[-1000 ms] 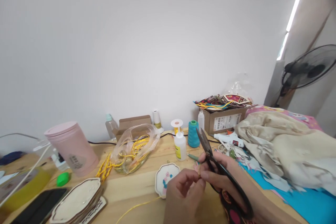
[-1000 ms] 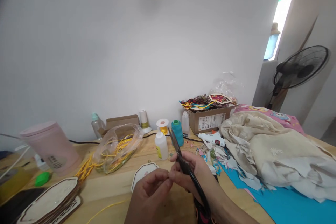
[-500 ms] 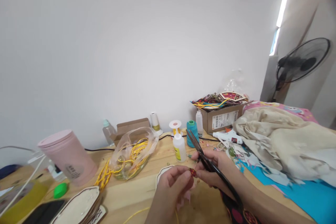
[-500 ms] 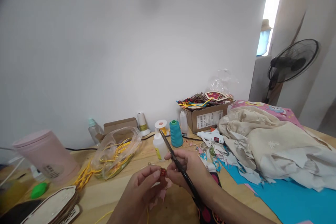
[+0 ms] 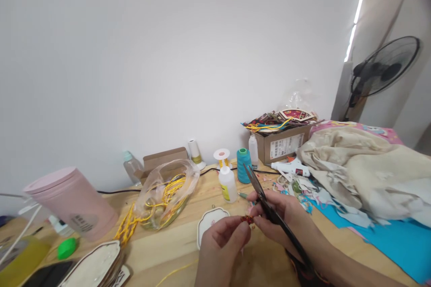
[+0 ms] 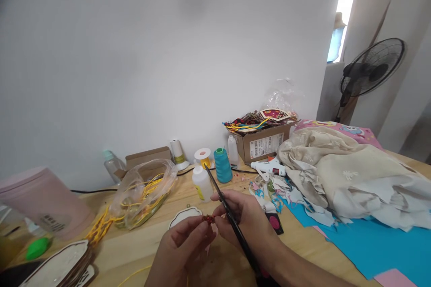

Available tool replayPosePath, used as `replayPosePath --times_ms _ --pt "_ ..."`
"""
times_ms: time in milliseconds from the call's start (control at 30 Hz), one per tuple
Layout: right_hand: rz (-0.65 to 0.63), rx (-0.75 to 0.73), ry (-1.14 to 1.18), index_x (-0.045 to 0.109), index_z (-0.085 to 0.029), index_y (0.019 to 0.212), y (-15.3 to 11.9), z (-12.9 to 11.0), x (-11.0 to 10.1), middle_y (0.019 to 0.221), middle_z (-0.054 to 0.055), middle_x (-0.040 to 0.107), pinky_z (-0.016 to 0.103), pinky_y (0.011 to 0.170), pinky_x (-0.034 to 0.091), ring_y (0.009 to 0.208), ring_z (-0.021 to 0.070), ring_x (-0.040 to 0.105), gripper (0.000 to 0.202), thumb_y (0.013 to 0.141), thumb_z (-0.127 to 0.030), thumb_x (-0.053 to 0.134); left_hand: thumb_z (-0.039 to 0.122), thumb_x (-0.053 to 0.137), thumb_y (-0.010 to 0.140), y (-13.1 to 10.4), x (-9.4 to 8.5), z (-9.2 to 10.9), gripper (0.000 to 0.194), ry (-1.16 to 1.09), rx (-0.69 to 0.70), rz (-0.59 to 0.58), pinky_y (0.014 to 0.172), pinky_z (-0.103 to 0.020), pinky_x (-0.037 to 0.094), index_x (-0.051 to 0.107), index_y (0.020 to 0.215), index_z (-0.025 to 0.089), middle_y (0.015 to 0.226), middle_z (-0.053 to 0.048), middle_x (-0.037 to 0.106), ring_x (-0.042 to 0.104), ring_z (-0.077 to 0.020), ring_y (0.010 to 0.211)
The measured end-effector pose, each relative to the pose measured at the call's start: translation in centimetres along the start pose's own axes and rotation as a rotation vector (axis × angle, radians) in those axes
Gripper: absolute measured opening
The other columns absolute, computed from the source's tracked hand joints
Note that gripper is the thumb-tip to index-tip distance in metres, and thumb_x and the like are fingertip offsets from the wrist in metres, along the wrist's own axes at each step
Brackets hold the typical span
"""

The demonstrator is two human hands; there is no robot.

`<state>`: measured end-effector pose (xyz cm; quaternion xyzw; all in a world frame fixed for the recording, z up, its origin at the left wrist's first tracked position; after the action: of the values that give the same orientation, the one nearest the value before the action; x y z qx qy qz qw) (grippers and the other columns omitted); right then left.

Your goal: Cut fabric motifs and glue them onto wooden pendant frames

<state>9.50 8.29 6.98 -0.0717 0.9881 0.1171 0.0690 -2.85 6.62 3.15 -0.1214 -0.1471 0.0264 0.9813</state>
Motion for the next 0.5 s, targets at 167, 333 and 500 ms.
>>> replayPosePath --times_ms 167,333,500 --pt "-0.013 -0.050 0.013 0.053 -0.016 0.092 -0.38 0.09 0.08 0.063 -0.001 0.062 0.022 0.052 0.047 0.057 0.0146 0.060 0.028 0.065 -0.011 0.053 0.032 0.072 0.050 -0.12 0.18 0.17 0.021 0.126 0.021 -0.008 0.049 -0.020 0.036 0.072 0.061 0.015 0.057 -0.003 0.067 0.052 -0.0109 0.051" --pt "-0.030 -0.116 -0.024 0.054 -0.017 0.093 -0.78 -0.45 0.17 0.066 -0.001 0.061 0.021 0.052 0.046 0.057 0.0134 0.059 0.028 0.066 -0.009 0.054 0.035 0.072 0.051 0.39 -0.29 -0.34 0.023 0.136 0.047 -0.001 0.044 -0.019 0.030 0.071 0.063 0.016 0.047 0.001 0.060 0.045 -0.0080 0.044" --pt "-0.009 -0.094 0.000 0.054 -0.017 0.093 -0.81 -0.32 0.42 0.063 -0.003 0.060 0.020 0.050 0.044 0.055 0.0129 0.058 0.028 0.066 -0.009 0.054 0.035 0.070 0.055 0.43 -0.58 -0.44 0.023 0.168 0.075 -0.035 0.043 -0.018 0.029 0.071 0.065 0.014 0.047 0.000 0.059 0.044 -0.0075 0.044"
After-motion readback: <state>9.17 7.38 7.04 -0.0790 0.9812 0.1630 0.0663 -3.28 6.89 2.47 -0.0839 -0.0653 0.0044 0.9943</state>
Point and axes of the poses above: each hand's wrist, its own y-axis towards the middle knuckle, its own x-axis out of the palm, z = x × y, the point moved 6 cm from there along y, towards the middle knuckle
